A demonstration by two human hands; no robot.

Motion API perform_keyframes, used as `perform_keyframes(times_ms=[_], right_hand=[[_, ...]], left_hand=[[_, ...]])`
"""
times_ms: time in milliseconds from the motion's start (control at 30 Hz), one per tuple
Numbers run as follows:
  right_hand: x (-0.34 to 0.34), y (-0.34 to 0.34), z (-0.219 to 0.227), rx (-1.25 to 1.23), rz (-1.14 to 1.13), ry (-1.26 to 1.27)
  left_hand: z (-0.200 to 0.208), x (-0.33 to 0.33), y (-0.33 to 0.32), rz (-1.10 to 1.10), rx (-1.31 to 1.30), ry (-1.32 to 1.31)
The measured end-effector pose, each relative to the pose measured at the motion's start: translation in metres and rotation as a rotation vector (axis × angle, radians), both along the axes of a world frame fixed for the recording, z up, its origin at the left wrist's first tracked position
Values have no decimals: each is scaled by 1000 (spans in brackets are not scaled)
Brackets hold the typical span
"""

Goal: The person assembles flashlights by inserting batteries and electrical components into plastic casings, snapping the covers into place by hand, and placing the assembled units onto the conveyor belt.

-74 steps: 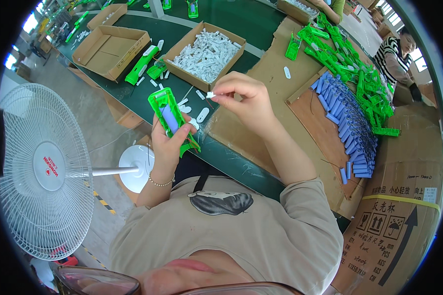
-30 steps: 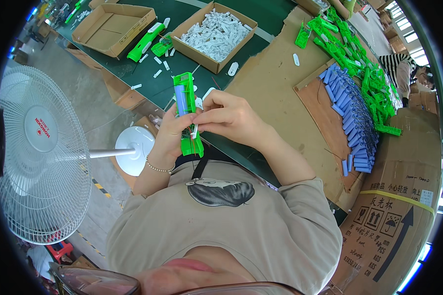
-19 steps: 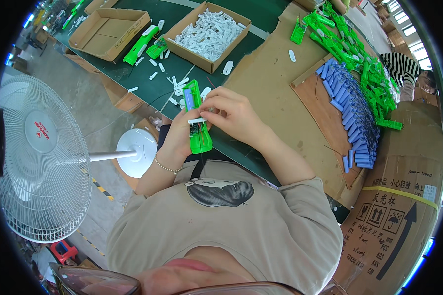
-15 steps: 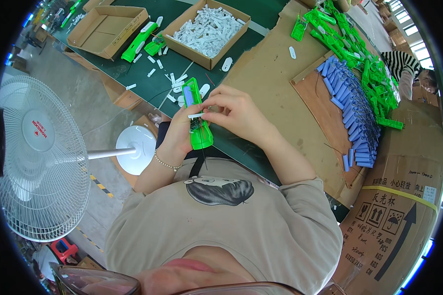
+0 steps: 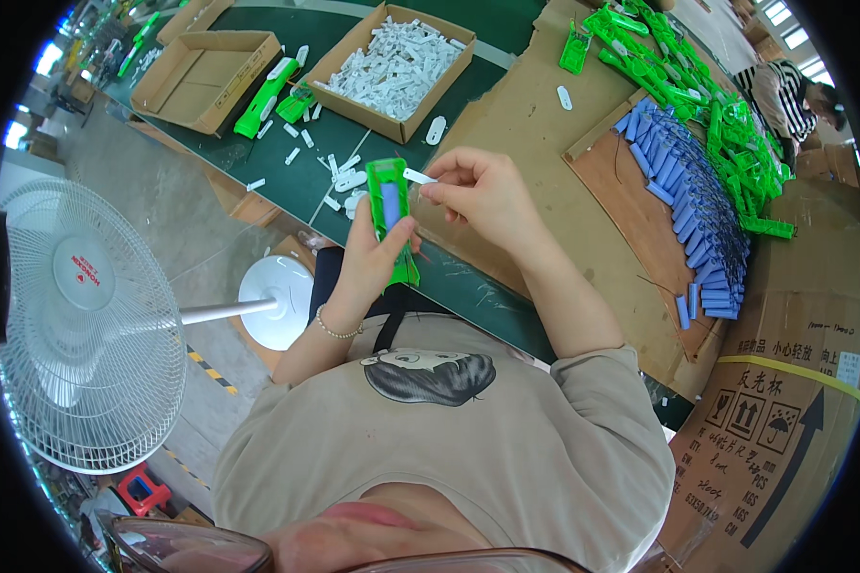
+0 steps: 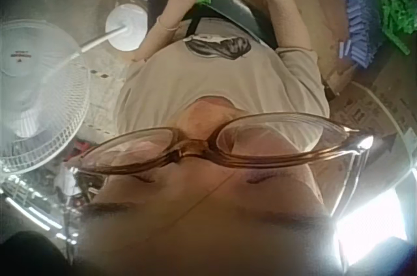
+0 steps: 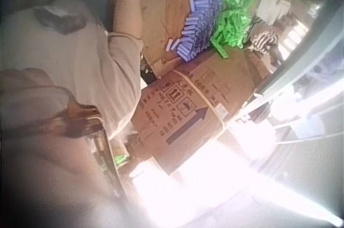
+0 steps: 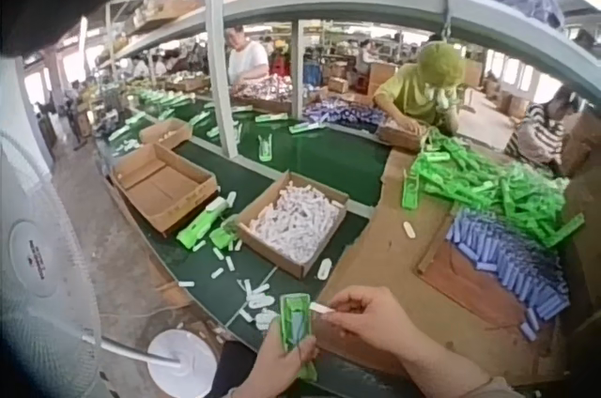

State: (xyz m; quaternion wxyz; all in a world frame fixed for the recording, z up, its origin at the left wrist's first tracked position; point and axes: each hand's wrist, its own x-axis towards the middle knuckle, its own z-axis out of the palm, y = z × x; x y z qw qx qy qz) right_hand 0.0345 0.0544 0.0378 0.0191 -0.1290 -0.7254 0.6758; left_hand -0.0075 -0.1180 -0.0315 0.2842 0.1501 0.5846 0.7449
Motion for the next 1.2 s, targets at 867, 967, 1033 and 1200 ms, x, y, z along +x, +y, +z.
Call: perform_keyframes(times_ms=[867, 967, 1033, 1200], right_hand=[[-4, 12, -10, 428, -45, -98], [-2, 19, -25, 429, 29, 31], [-5, 23, -27, 175, 360, 207], [-10, 46, -5, -85, 142, -37]], left_hand=[[14, 7, -2, -270, -255, 160], [14, 3, -7, -392, -129, 3], [17, -1, -11, -496, -77, -76], [14, -17, -18, -417, 277, -385]])
